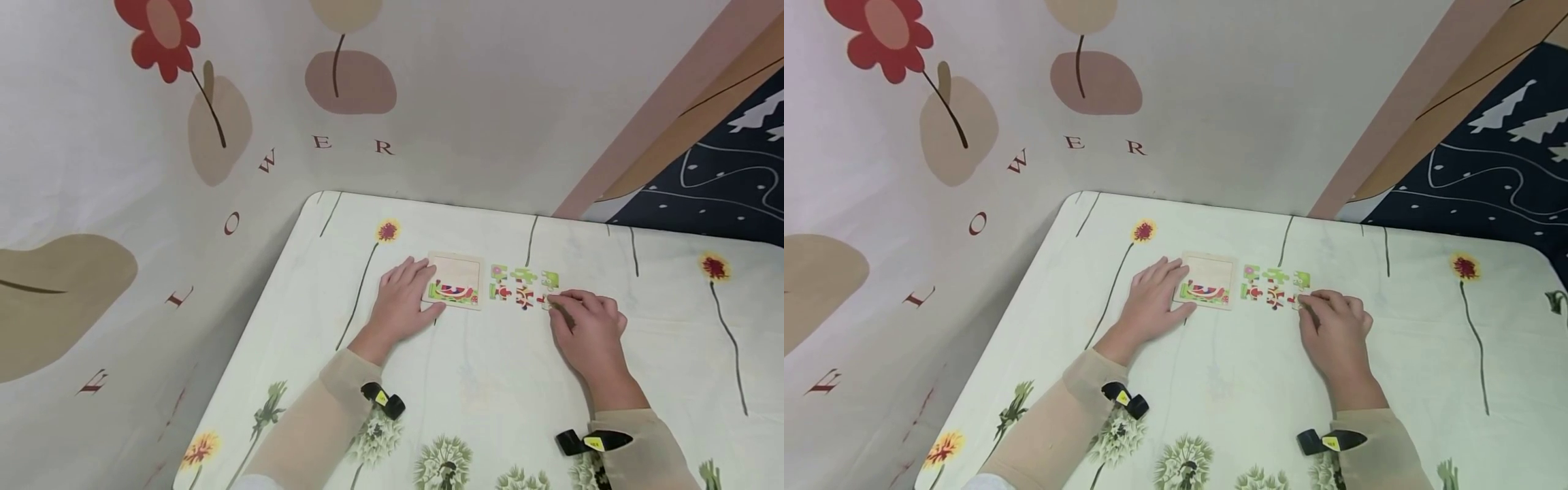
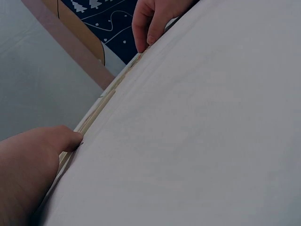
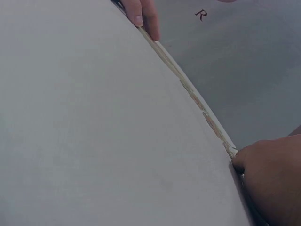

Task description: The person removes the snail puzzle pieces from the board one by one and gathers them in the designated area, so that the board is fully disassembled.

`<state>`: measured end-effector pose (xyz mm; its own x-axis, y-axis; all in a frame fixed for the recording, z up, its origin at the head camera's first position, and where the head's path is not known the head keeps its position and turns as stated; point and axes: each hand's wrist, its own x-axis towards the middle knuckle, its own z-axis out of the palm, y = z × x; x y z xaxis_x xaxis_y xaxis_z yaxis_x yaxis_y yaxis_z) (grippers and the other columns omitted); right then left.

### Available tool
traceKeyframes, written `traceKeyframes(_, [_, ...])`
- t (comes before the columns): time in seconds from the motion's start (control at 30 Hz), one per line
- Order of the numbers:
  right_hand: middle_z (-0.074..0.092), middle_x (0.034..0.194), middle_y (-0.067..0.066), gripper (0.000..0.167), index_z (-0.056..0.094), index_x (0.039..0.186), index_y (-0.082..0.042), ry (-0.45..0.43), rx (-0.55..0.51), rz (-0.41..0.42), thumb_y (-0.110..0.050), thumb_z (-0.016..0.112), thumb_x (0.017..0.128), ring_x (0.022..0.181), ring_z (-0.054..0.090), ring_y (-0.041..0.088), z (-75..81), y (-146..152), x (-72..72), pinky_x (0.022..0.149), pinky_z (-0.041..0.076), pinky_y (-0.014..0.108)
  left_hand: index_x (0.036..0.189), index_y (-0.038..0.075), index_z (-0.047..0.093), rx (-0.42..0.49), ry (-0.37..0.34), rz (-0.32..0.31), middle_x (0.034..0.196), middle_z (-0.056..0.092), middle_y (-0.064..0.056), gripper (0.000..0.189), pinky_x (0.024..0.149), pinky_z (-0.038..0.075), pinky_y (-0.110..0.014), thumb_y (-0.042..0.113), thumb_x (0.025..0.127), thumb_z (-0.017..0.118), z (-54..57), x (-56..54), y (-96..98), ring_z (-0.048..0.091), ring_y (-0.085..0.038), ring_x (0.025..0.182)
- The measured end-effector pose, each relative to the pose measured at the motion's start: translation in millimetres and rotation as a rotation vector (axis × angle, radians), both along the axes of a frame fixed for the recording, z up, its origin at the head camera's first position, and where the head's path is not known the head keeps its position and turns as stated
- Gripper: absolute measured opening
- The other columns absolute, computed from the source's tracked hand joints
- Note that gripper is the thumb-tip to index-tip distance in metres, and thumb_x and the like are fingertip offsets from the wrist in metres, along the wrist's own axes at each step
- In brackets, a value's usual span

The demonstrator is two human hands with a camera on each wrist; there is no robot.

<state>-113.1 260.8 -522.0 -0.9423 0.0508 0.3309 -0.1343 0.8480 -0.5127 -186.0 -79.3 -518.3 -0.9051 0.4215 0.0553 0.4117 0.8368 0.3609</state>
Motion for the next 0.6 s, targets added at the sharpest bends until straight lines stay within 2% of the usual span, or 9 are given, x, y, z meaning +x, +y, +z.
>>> traceKeyframes(0.13, [0.062,0.132,0.022,0.027,0.076,0.124,-0.002,0.007,-0.012,-0.029,-0.007,0.072,0.098,0.123,0.044,0.047,1.7,-2.0,-0.7,0.098,0.022,0.069,0.162,0.018,0.046,0.000,0.001,-0.003,0.171,0.036,-0.002,0.075,0.125,0.021,-0.051,0.057,0.101,0.063,0.0,-0.2,0.6,0.021,-0.028,0.161])
traceKeyframes(0.23, [0.063,0.132,0.021,0.027,0.077,0.123,-0.002,0.058,-0.028,-0.034,-0.008,0.073,0.097,0.122,0.046,0.046,2.4,-6.6,-3.7,0.099,0.022,0.069,0.162,0.018,0.046,0.000,0.000,-0.002,0.171,0.036,-0.002,0.075,0.125,0.021,-0.051,0.057,0.101,0.064,-0.9,-0.4,0.9,0.021,-0.028,0.161])
traceKeyframes(0.4, [0.065,0.128,0.022,0.027,0.078,0.120,-0.003,0.185,-0.044,0.035,-0.007,0.074,0.094,0.116,0.048,0.048,1.3,-23.1,-12.8,0.098,0.025,0.070,0.163,0.018,0.045,-0.014,0.003,-0.001,0.171,0.036,-0.003,0.080,0.124,0.022,-0.051,0.061,0.099,0.066,-1.2,-1.1,1.1,0.021,-0.028,0.161])
traceKeyframes(0.6, [0.065,0.127,0.023,0.031,0.077,0.123,-0.005,0.220,-0.043,0.108,-0.006,0.073,0.092,0.117,0.046,0.049,1.9,-55.2,-21.7,0.096,0.026,0.069,0.162,0.018,0.046,-0.006,0.007,-0.014,0.171,0.036,-0.003,0.090,0.125,0.021,-0.052,0.068,0.092,0.071,-0.9,-1.6,0.8,0.021,-0.029,0.161])
